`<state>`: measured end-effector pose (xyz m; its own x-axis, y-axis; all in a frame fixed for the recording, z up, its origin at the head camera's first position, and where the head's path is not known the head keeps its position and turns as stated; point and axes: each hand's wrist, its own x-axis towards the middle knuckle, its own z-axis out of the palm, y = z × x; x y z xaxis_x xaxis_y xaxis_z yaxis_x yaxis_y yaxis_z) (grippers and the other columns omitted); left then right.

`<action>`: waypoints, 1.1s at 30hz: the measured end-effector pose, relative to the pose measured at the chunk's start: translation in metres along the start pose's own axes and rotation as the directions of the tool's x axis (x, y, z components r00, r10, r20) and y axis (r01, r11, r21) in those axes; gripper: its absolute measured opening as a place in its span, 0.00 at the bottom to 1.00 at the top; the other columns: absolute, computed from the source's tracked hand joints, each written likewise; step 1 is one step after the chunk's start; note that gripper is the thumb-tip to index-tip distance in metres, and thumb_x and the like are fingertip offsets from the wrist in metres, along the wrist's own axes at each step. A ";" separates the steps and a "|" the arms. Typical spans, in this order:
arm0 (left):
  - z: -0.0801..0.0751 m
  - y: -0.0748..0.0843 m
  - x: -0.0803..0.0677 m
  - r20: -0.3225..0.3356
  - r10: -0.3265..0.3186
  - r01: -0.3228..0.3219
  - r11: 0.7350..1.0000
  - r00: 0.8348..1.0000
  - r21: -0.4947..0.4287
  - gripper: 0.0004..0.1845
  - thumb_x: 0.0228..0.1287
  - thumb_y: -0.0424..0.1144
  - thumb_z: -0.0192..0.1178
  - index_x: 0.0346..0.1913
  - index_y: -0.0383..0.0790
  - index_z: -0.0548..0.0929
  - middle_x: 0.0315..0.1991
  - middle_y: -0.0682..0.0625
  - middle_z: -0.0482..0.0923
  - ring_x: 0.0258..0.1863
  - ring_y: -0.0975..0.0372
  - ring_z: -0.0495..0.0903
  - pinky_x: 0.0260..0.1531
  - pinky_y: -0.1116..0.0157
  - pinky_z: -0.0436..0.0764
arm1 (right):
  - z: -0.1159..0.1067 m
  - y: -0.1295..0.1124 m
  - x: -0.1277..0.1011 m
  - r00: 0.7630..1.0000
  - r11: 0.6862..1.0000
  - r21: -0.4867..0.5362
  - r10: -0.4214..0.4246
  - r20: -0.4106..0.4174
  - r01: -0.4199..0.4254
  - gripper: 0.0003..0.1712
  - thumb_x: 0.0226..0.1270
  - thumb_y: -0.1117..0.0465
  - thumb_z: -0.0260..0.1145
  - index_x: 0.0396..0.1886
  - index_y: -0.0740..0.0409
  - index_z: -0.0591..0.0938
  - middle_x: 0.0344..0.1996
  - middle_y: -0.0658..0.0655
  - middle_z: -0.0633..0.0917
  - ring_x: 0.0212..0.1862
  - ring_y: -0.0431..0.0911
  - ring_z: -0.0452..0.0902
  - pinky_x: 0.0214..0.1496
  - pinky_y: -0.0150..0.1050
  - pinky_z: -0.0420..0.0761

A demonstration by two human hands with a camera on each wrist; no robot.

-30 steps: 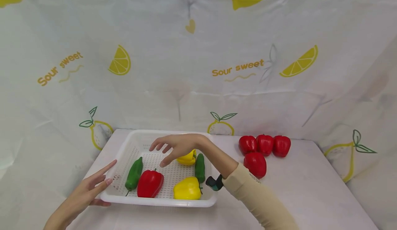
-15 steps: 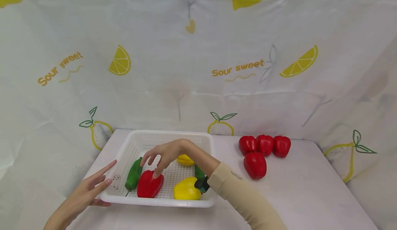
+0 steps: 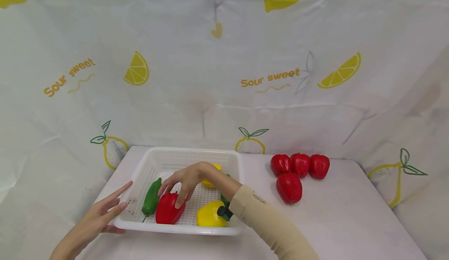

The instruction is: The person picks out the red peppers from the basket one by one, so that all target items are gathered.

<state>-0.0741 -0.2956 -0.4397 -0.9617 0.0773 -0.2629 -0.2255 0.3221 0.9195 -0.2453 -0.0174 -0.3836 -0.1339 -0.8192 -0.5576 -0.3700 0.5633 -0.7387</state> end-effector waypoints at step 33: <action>0.001 0.001 -0.001 -0.010 -0.015 0.015 1.000 1.000 0.005 0.39 0.82 0.46 0.60 0.88 0.60 0.56 0.86 0.29 0.53 0.66 0.44 0.81 0.39 0.51 0.96 | 0.007 -0.006 -0.007 0.996 0.995 -0.087 -0.058 -0.065 0.052 0.36 0.64 0.65 0.77 0.71 0.48 0.77 0.61 0.50 0.82 0.57 0.39 0.78 0.53 0.32 0.91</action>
<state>-0.0734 -0.2941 -0.4392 -0.9598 0.0631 -0.2735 -0.2389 0.3281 0.9139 -0.2358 -0.0140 -0.3780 -0.1723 -0.8556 -0.4881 -0.4547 0.5086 -0.7312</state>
